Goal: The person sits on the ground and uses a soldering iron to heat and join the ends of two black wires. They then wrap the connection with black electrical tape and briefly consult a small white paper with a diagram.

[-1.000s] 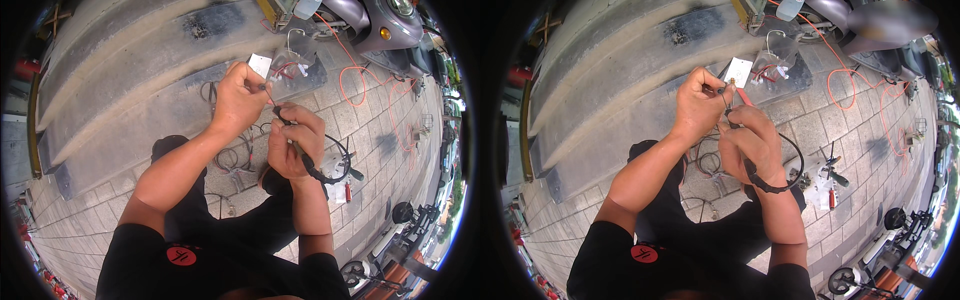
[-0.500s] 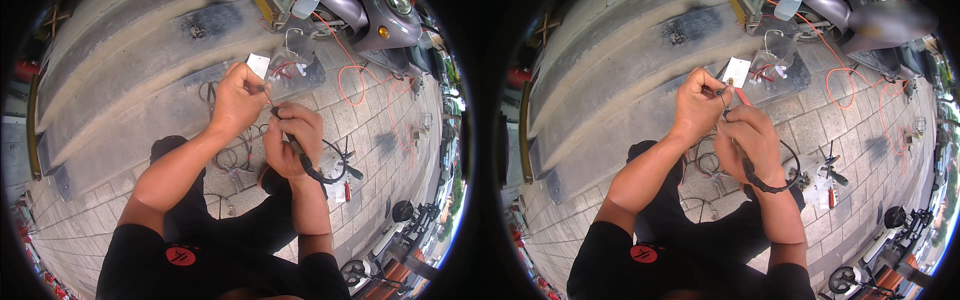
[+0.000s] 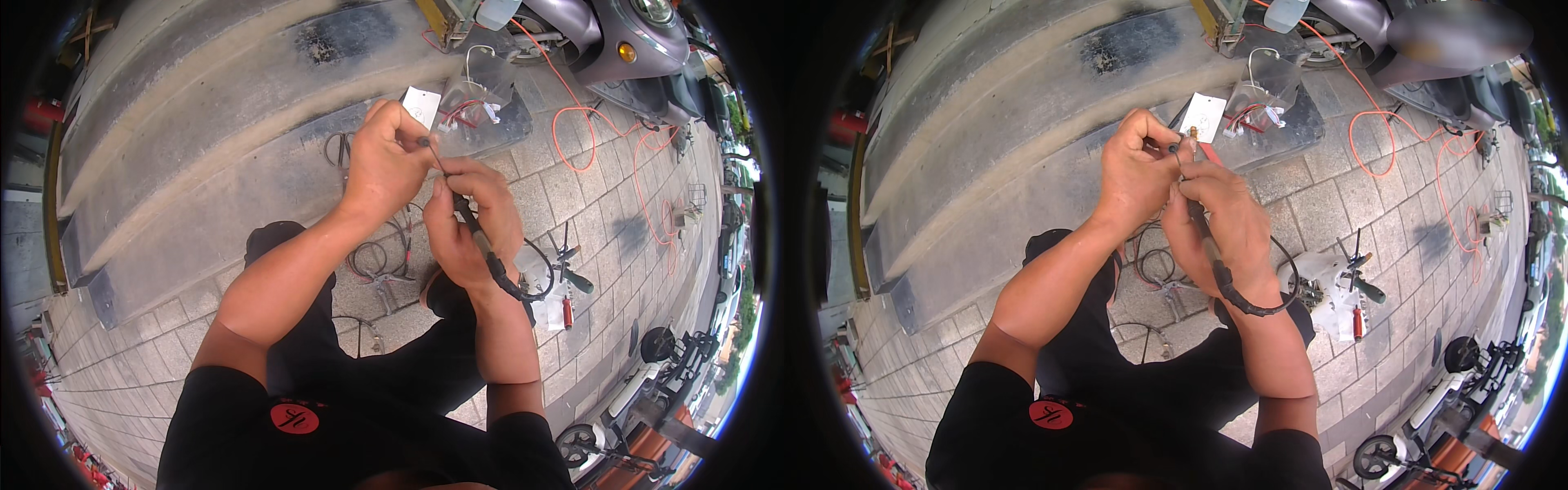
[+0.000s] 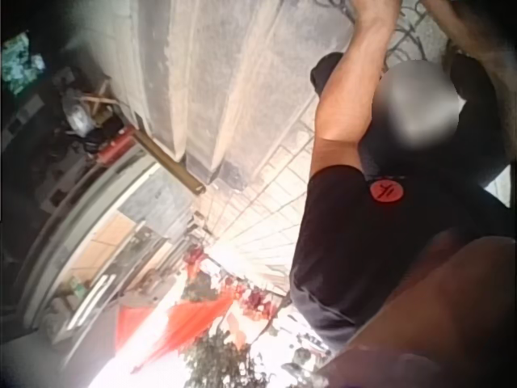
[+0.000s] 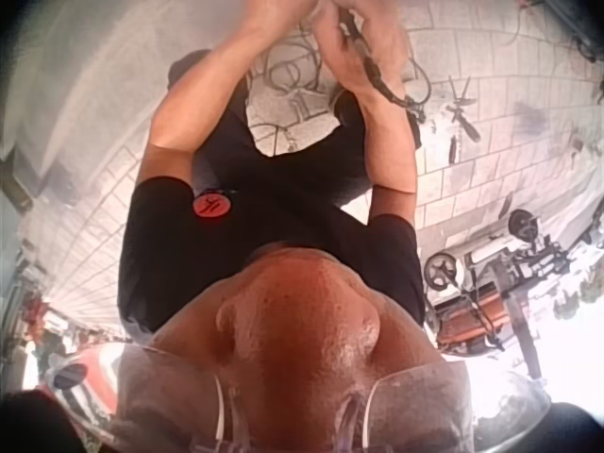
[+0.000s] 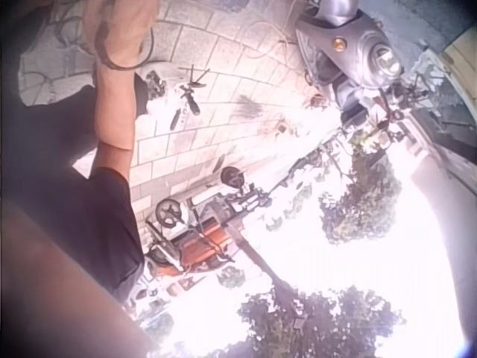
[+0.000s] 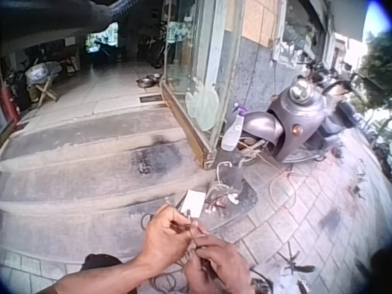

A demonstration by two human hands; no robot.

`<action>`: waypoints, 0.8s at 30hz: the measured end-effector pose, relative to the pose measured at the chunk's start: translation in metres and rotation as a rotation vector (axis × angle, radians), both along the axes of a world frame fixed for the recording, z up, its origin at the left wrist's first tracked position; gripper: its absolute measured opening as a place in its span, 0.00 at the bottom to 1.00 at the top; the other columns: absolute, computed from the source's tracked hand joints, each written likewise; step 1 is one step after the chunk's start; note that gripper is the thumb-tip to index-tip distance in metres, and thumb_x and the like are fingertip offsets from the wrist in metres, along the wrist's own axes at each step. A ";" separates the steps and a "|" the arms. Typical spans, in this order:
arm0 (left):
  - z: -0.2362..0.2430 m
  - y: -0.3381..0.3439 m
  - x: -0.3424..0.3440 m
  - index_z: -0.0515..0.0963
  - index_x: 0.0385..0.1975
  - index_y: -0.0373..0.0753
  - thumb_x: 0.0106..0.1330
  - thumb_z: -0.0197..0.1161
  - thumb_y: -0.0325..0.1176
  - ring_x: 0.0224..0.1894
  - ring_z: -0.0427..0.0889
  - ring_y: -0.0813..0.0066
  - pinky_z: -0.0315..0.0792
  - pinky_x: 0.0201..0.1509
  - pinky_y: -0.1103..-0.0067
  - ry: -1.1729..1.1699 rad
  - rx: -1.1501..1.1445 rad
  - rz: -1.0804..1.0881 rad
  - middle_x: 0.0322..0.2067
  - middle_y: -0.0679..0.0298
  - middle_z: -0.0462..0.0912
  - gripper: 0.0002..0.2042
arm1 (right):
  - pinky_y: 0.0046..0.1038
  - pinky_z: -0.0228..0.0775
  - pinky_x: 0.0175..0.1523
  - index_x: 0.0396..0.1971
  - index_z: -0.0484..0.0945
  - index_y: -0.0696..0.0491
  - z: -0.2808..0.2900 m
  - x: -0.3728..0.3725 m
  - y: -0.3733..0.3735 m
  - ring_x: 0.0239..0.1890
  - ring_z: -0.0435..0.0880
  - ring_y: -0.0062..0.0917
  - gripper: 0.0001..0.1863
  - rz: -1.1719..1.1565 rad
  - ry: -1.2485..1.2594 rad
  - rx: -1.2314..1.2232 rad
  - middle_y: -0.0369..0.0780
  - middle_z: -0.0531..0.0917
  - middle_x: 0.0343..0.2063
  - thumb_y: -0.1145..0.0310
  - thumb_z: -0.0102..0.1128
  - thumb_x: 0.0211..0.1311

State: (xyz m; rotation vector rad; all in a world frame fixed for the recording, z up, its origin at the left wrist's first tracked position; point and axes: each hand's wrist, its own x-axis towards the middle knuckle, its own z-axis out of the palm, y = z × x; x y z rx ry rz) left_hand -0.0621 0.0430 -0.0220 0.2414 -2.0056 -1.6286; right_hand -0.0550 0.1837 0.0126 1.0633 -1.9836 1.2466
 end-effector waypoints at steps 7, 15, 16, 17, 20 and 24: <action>0.000 0.000 0.000 0.73 0.26 0.38 0.60 0.77 0.23 0.27 0.68 0.88 0.67 0.29 0.84 0.009 -0.032 0.003 0.30 0.72 0.72 0.14 | 0.32 0.79 0.49 0.42 0.75 0.57 0.005 0.008 0.003 0.43 0.88 0.36 0.13 0.006 -0.096 0.052 0.48 0.88 0.43 0.82 0.68 0.60; -0.003 0.000 -0.001 0.73 0.26 0.39 0.61 0.77 0.23 0.27 0.68 0.88 0.67 0.29 0.84 0.024 -0.030 -0.007 0.30 0.72 0.72 0.14 | 0.32 0.79 0.50 0.43 0.75 0.57 0.001 0.011 0.000 0.46 0.87 0.38 0.14 0.023 -0.098 0.046 0.50 0.86 0.46 0.84 0.67 0.60; -0.004 0.000 -0.001 0.73 0.26 0.39 0.61 0.77 0.23 0.27 0.68 0.88 0.67 0.29 0.84 0.026 -0.027 -0.006 0.30 0.72 0.72 0.14 | 0.32 0.79 0.50 0.43 0.75 0.58 0.000 0.011 -0.001 0.46 0.87 0.38 0.14 0.030 -0.096 0.041 0.50 0.86 0.46 0.84 0.67 0.60; -0.005 -0.001 -0.001 0.73 0.26 0.39 0.61 0.77 0.23 0.27 0.68 0.88 0.67 0.29 0.84 0.028 -0.023 -0.005 0.30 0.72 0.72 0.14 | 0.32 0.79 0.50 0.44 0.75 0.58 0.000 0.010 -0.001 0.46 0.87 0.38 0.14 0.036 -0.095 0.035 0.50 0.86 0.46 0.84 0.67 0.60; -0.002 0.001 0.000 0.73 0.26 0.39 0.62 0.77 0.23 0.28 0.68 0.88 0.67 0.29 0.84 0.019 -0.032 -0.001 0.30 0.72 0.72 0.14 | 0.33 0.80 0.50 0.43 0.75 0.58 0.000 0.010 -0.002 0.46 0.87 0.38 0.14 0.041 -0.092 0.030 0.50 0.86 0.46 0.84 0.67 0.60; -0.006 0.000 -0.002 0.73 0.27 0.38 0.62 0.77 0.23 0.28 0.68 0.88 0.67 0.29 0.84 0.025 -0.008 -0.012 0.30 0.72 0.72 0.14 | 0.33 0.80 0.50 0.43 0.76 0.58 -0.001 0.010 -0.001 0.46 0.87 0.39 0.13 0.042 -0.107 0.025 0.50 0.86 0.46 0.83 0.67 0.60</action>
